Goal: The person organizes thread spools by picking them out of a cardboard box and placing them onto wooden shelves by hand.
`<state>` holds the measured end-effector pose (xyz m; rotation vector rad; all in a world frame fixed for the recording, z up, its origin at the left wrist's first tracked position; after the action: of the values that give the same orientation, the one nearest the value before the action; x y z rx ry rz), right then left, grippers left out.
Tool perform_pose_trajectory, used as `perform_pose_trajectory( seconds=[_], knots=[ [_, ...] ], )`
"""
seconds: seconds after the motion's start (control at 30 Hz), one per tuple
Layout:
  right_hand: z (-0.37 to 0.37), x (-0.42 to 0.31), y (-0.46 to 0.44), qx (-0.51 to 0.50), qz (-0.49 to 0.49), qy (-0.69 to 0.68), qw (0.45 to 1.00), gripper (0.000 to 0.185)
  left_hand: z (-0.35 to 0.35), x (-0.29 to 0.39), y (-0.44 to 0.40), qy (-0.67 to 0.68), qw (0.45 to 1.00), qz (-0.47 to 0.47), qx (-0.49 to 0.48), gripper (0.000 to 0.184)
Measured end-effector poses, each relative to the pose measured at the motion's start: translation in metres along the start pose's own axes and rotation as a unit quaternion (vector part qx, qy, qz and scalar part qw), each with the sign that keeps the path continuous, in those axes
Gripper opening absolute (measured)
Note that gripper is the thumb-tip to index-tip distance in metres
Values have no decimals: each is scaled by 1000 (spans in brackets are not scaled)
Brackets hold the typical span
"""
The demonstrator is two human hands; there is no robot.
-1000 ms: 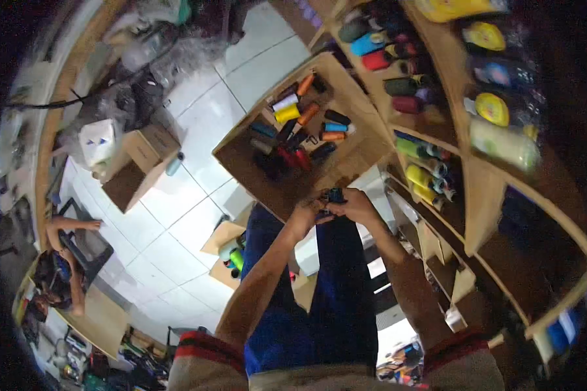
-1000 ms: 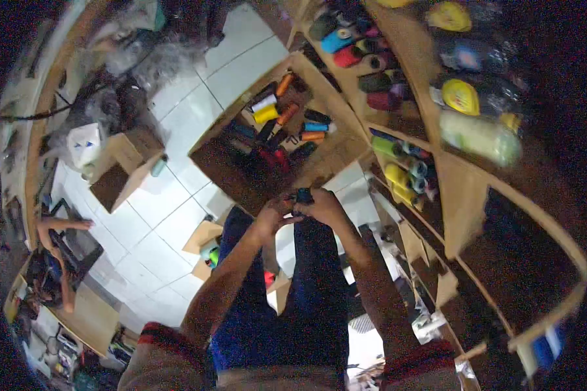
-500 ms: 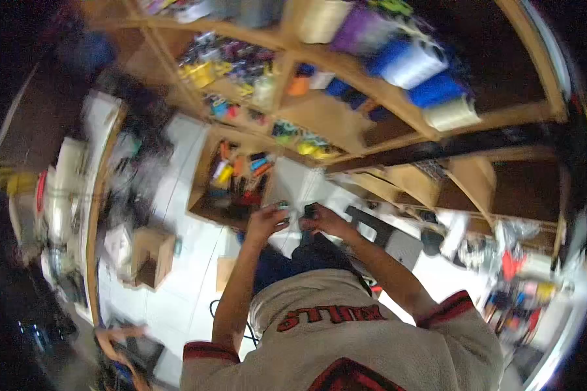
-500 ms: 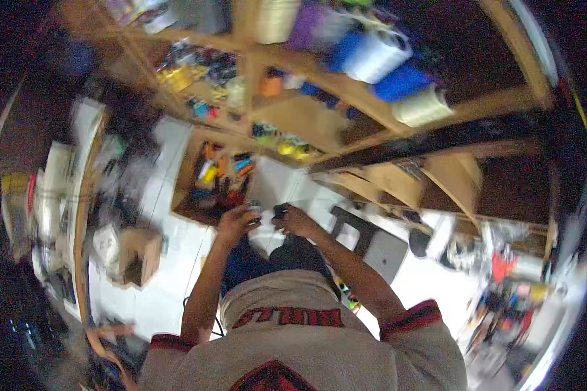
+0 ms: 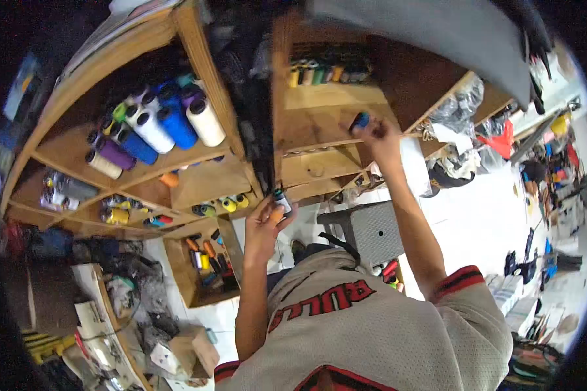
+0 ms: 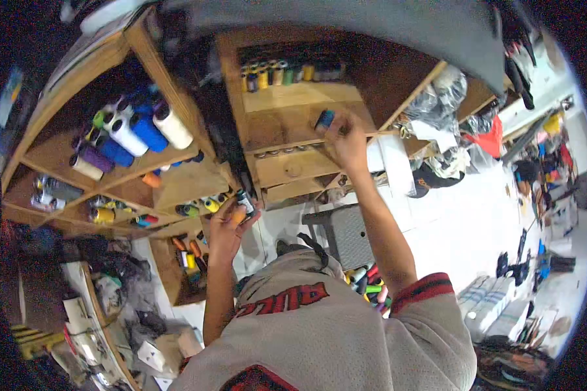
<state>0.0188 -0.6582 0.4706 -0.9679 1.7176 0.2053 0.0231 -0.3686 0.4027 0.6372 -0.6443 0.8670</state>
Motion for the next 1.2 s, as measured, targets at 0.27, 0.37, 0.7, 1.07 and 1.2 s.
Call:
perform_pose_trajectory(
  seconds=[0.27,0.37,0.7,1.07,1.2],
  knots=[
    [10,105,-136,238,-55,143,959,37,54,-9,-20,-110,992,-37,-57,25],
    [27,126,-164,221,1,193,956,39,48,-20,-28,-101,993,-34,-51,26],
    [35,125,-185,116,102,228,961,51,48,-15,-36,-119,992,-15,-36,25],
    [12,108,-144,15,14,284,959,38,45,-25,-51,-209,977,36,-33,34],
    [-11,-24,-40,-370,52,-64,925,27,68,-15,-63,-374,919,117,-38,40]
  ],
)
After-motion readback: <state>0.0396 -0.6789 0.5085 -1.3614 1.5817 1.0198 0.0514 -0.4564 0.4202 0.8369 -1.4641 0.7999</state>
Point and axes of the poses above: each hand's wrist, its own y-axis away from the middle knuckle, its own z-axis out of the palm, x = y × z, the point moved 1 cm from there along -y, towards the middle knuckle, and after that the axes turned 2 degrees about x, right-handed, at the moved point
